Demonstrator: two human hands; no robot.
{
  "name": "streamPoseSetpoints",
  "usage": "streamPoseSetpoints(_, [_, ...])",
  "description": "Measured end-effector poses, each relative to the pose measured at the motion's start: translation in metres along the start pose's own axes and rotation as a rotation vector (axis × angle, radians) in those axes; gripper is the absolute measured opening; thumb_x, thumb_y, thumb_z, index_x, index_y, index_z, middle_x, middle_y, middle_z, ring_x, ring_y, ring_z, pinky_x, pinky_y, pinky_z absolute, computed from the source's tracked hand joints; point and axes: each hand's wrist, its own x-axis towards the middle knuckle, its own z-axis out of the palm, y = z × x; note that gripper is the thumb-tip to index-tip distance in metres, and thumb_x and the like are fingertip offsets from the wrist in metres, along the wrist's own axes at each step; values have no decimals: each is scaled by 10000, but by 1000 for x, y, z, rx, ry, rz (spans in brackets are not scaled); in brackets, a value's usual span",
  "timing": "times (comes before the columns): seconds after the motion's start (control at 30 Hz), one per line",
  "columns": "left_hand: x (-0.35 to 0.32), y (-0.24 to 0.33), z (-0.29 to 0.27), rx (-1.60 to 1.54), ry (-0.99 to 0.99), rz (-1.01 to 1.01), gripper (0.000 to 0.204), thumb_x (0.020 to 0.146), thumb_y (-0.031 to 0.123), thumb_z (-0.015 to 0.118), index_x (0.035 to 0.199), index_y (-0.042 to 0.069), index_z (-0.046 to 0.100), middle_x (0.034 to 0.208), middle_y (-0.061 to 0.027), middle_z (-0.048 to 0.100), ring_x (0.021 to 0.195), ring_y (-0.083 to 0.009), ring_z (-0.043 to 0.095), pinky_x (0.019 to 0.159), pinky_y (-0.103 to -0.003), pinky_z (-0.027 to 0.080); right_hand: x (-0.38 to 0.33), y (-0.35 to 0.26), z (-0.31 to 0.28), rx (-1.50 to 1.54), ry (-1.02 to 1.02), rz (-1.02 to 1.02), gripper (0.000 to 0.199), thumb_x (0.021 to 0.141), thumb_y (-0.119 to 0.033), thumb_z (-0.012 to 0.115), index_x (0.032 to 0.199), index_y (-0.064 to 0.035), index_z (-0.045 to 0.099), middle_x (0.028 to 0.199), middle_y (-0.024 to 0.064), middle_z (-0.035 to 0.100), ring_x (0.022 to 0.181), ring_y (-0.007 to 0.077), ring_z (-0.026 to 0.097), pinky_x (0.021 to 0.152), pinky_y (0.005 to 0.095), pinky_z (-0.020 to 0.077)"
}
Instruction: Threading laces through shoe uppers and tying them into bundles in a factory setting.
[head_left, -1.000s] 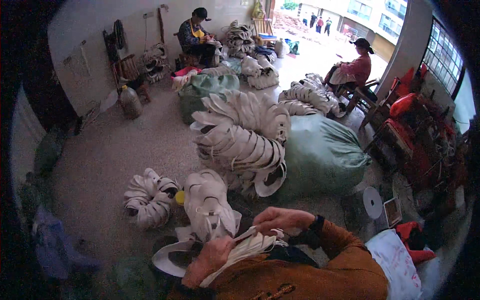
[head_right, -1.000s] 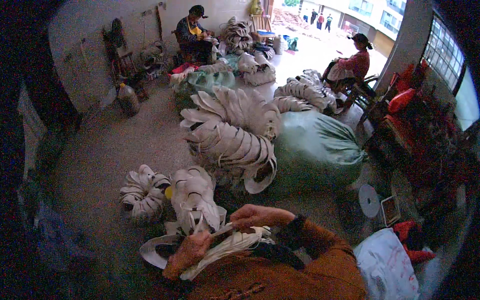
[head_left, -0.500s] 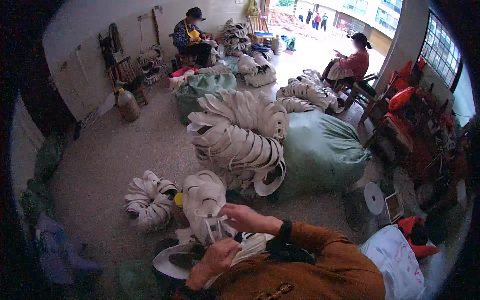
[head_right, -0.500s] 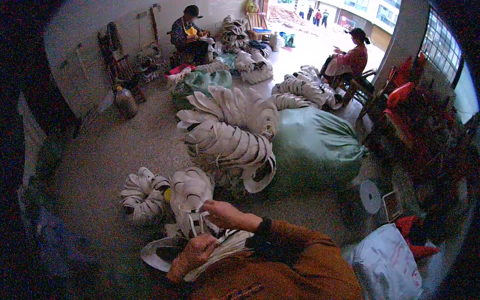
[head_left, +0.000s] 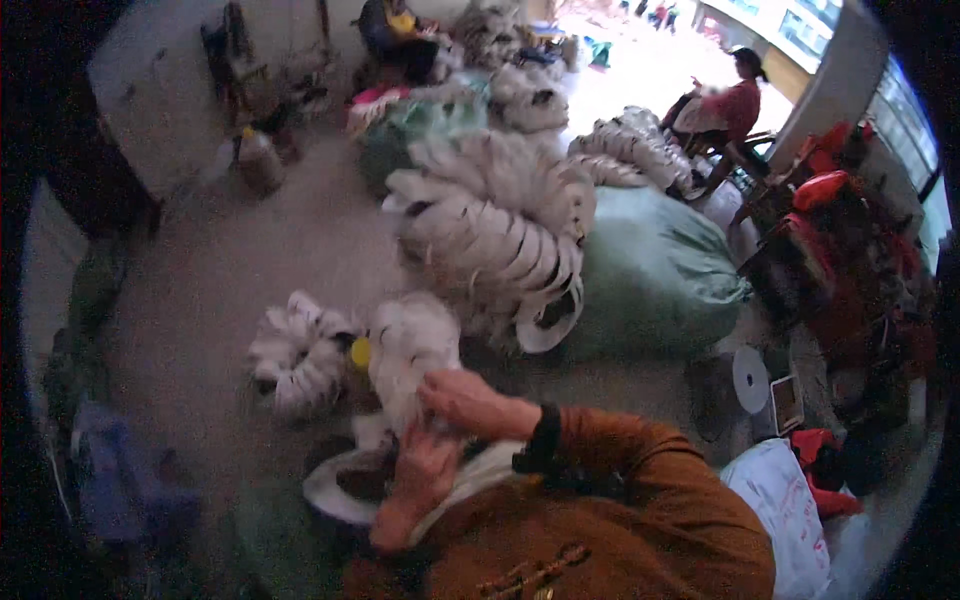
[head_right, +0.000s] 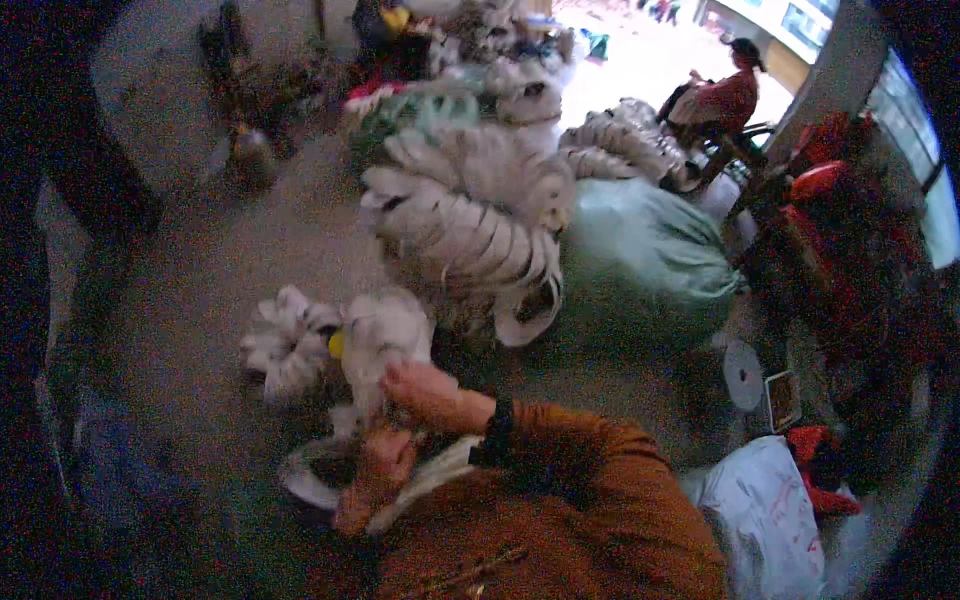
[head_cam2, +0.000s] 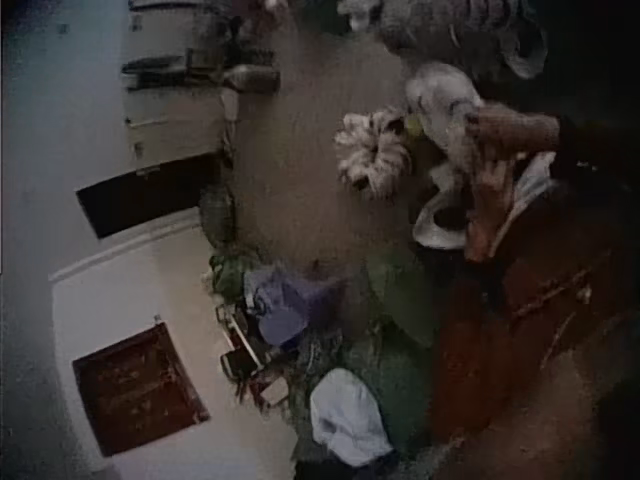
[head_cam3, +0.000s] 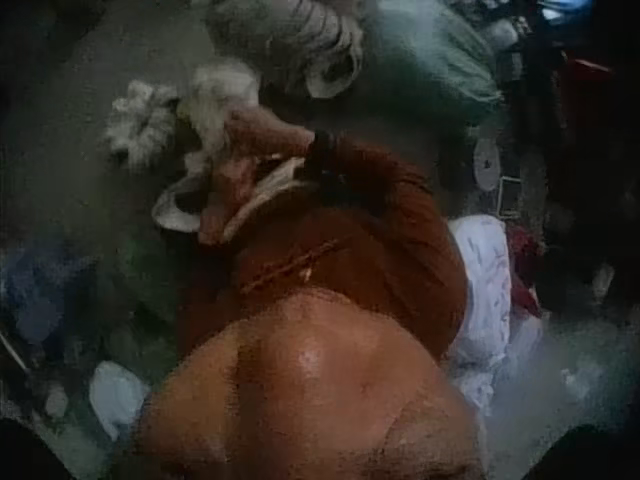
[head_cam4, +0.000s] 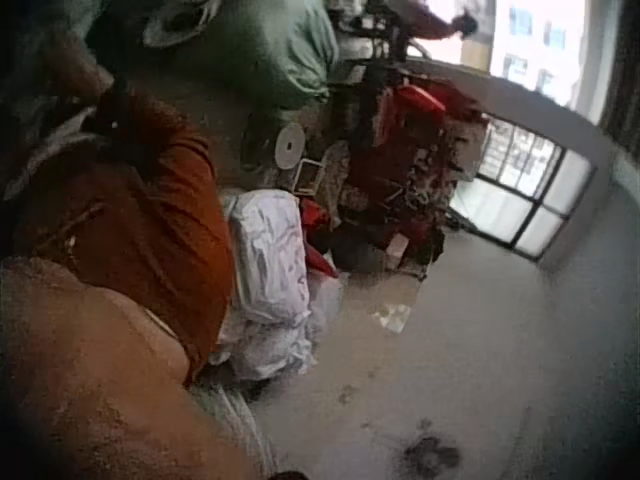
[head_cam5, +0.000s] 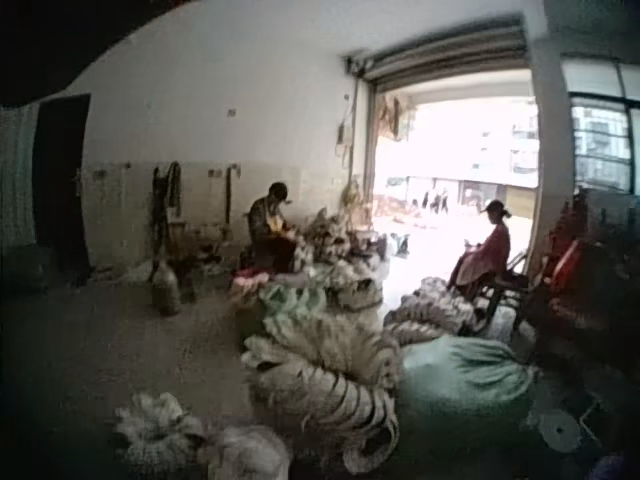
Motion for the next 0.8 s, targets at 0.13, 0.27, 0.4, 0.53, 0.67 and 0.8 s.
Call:
streamPoseSetpoints(0.13, [0,-5,1,-76,8,-88,126,822,82,595,902,-12,622,1069,-228,565,1051,-439,505,943,-542,375,-3,-3,-6,-32,-24,96,331,751,-90,619,1066,-49,527,983,141,533,869,345,589,700,435,494])
streamPoseSetpoints(0.27, [-2,-11,5,-12,58,-147,118,808,65,604,898,-7,631,1086,-210,553,1053,-413,509,937,-511,389,-6,2,-21,137,159,39,296,733,-32,612,1009,-38,504,960,161,514,870,389,566,707,451,475])
streamPoseSetpoints(0.4, [-9,-10,11,-5,120,-90,139,800,83,615,911,5,644,1145,-172,551,1101,-374,506,974,-507,378,-5,-2,-22,172,119,33,290,740,-14,601,1009,-35,496,920,163,516,846,397,565,679,461,470])
streamPoseSetpoints(0.53, [-14,-11,14,62,40,-94,122,800,90,618,893,16,642,1160,-176,552,1145,-368,494,1033,-511,346,-2,-6,-18,129,133,87,269,760,3,578,1014,-24,494,900,166,515,821,400,567,664,471,465])
streamPoseSetpoints(0.67, [-15,-15,17,82,57,-63,119,813,98,617,887,7,636,1149,-180,558,1158,-368,489,1044,-511,336,-5,0,-20,140,94,80,231,783,4,568,1003,-17,498,897,172,517,815,400,570,659,473,466])
streamPoseSetpoints(0.8, [-11,-13,14,11,85,-121,128,819,103,615,886,-4,633,1134,-186,561,1150,-370,493,1034,-510,344,-22,13,-22,245,191,140,211,799,0,580,1001,-15,521,931,170,538,798,394,570,655,459,476])
